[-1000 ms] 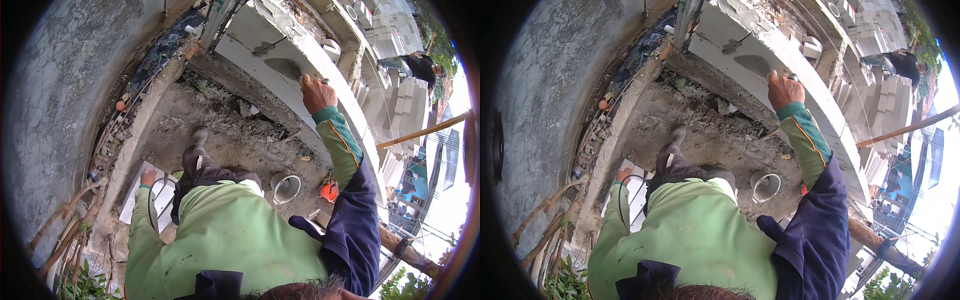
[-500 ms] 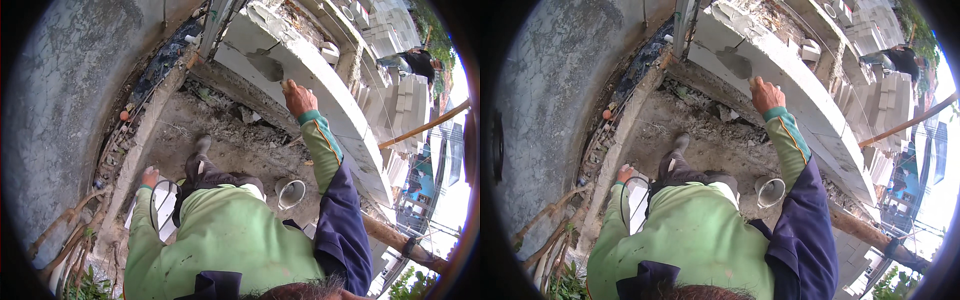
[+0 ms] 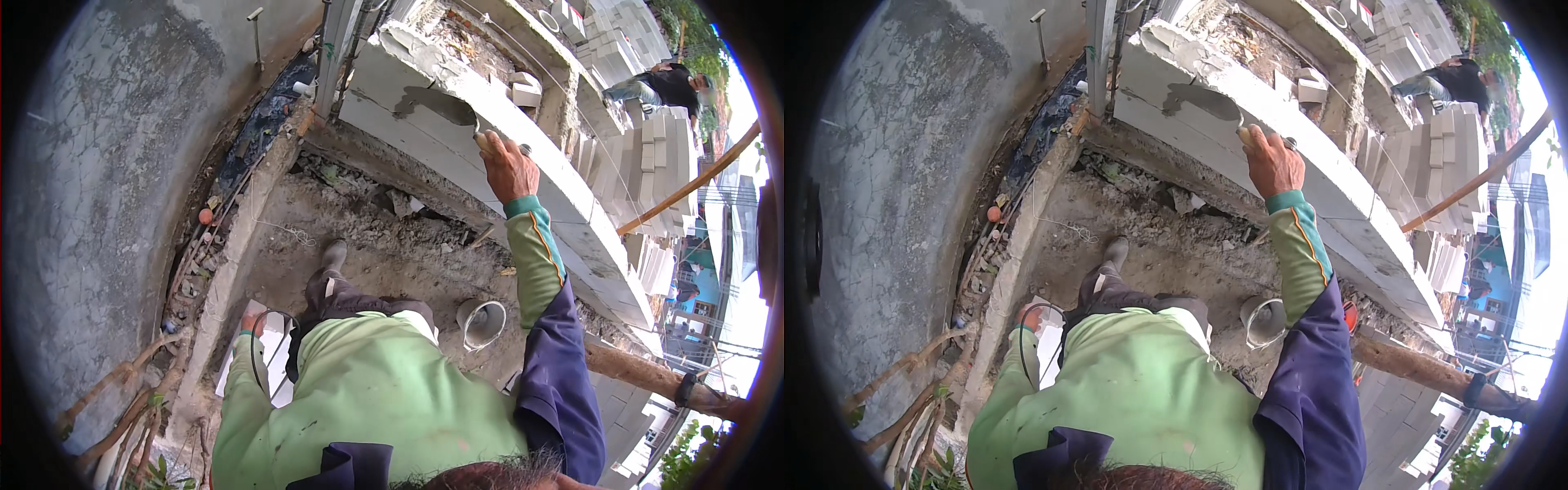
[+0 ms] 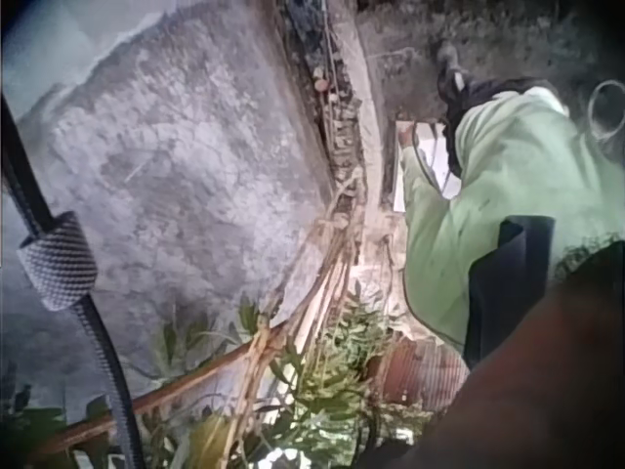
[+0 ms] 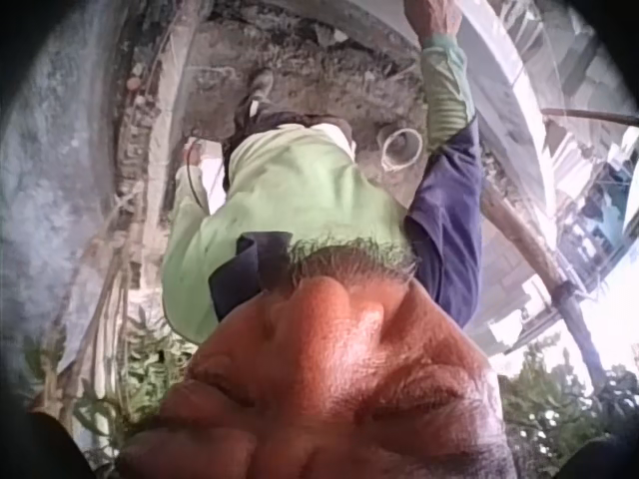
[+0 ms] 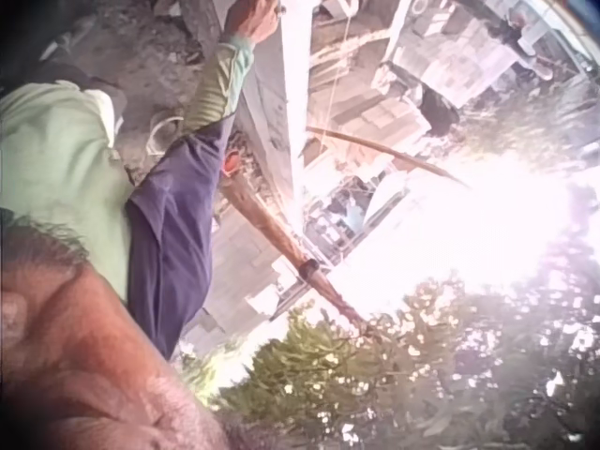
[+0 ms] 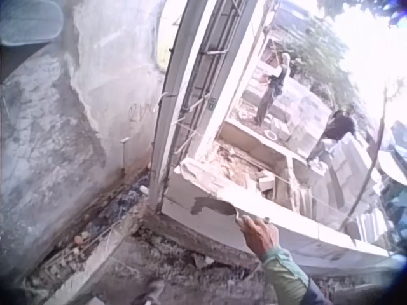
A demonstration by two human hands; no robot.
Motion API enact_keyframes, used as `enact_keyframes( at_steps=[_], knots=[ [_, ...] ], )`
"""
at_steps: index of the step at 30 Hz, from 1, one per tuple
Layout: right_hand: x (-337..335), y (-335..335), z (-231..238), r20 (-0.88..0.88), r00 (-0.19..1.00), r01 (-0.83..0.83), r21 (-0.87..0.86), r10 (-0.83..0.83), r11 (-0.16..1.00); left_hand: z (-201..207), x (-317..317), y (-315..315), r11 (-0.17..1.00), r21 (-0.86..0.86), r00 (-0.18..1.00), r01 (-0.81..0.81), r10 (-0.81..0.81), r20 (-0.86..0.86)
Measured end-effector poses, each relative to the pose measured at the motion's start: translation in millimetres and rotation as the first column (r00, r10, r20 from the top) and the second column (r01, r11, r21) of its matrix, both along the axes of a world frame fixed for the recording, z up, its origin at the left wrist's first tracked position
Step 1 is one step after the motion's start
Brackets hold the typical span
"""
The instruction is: The person applies mortar to the edge of lightweight concrete blocks using a trowel and then places a block onto a wall.
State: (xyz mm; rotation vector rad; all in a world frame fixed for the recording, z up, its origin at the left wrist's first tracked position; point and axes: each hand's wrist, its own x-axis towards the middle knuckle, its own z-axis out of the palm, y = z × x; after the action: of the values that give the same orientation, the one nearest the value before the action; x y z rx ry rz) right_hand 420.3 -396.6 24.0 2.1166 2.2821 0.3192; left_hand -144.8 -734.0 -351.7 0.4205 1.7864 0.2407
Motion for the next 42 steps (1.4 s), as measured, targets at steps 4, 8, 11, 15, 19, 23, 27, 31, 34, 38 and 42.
enact_keyframes(
  at_steps=[4,8,11,15,19,23,27,31,34,38,42],
  knots=[
    [13,2,-26,0.224,0.962,0.236,-0.409,-0.154,0.882,-19,-4,22,0.978,0.152,0.989,0.139,-0.128,-0.080],
    [6,-24,-28,0.130,0.981,0.173,-0.235,-0.146,0.957,-12,5,50,0.979,0.201,1.000,0.021,-0.017,-0.024],
    [-7,-26,-7,-0.124,0.985,0.126,0.017,-0.123,0.992,-11,0,67,0.991,0.137,1.000,0.005,-0.004,-0.006],
    [22,-44,-16,-0.630,0.776,0.359,0.394,-0.035,0.846,44,18,119,0.996,0.046,0.996,0.073,-0.071,-0.047],
    [-4,-81,-1,-0.957,0.161,0.276,-0.191,-0.241,0.942,39,11,141,0.970,0.064,0.972,0.235,-0.234,-0.035],
    [-62,-81,16,-0.961,-0.068,0.128,-0.276,-0.270,0.952,40,28,176,0.930,0.056,0.923,0.364,-0.352,-0.158],
    [-69,-49,-5,-0.889,0.401,0.158,-0.168,-0.219,0.973,55,64,207,0.951,0.258,0.982,0.170,-0.185,0.037],
    [-75,-20,-35,-0.750,0.657,0.176,0.051,-0.079,0.983,64,80,197,0.944,0.313,0.979,0.109,-0.156,0.131],
    [-90,-14,-42,-0.804,0.590,0.154,0.018,-0.077,0.988,41,56,159,0.955,0.267,0.975,0.125,-0.168,0.145],
    [-111,-12,-51,-0.771,0.608,0.214,-0.068,-0.188,0.974,7,3,75,0.984,0.171,0.987,-0.057,0.030,0.155],
    [-126,20,-45,-0.749,0.628,0.188,-0.116,-0.210,0.975,35,-17,45,0.997,-0.042,0.997,-0.063,0.065,0.051]
  ],
)
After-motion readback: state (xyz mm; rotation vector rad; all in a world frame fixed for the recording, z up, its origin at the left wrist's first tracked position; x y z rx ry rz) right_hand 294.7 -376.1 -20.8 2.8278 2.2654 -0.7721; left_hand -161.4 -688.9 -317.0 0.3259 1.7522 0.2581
